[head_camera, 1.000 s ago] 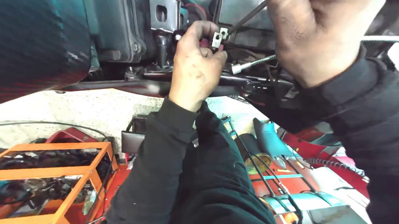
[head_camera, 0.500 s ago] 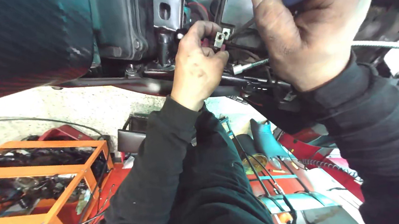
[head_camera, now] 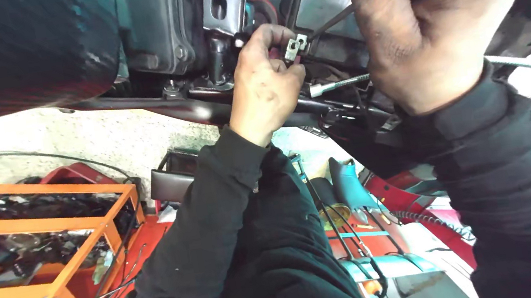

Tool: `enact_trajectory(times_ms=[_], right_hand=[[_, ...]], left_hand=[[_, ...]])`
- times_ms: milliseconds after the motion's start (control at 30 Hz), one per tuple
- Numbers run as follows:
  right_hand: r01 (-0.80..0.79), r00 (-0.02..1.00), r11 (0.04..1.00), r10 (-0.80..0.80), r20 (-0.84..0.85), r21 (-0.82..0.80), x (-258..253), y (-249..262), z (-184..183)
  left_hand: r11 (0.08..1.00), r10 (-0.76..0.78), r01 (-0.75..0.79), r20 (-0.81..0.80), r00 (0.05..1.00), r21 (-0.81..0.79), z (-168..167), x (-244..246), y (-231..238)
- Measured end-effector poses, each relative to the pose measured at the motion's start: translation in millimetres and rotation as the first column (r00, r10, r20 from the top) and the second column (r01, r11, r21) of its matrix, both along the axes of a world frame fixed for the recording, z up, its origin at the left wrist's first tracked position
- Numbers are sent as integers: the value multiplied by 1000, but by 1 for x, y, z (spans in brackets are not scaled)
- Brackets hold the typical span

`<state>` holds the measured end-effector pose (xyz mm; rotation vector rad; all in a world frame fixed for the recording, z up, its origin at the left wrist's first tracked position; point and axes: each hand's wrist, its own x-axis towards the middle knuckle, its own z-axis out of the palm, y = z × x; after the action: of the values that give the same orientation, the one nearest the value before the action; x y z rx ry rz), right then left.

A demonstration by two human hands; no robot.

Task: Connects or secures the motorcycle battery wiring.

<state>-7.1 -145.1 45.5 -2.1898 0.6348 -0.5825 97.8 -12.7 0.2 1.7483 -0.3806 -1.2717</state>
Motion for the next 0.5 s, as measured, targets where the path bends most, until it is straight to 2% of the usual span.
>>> enact_trajectory(times_ms=[233,500], right_hand=[[128,988,991,-129,-82,-25,2,1,3],[48,999,999,-48,21,-13,1,5,1]], left_hand=[[998,55,-54,45,997,-18,-2,-6,0],[1000,18,-16,87,996,-18,-1,-7,1]])
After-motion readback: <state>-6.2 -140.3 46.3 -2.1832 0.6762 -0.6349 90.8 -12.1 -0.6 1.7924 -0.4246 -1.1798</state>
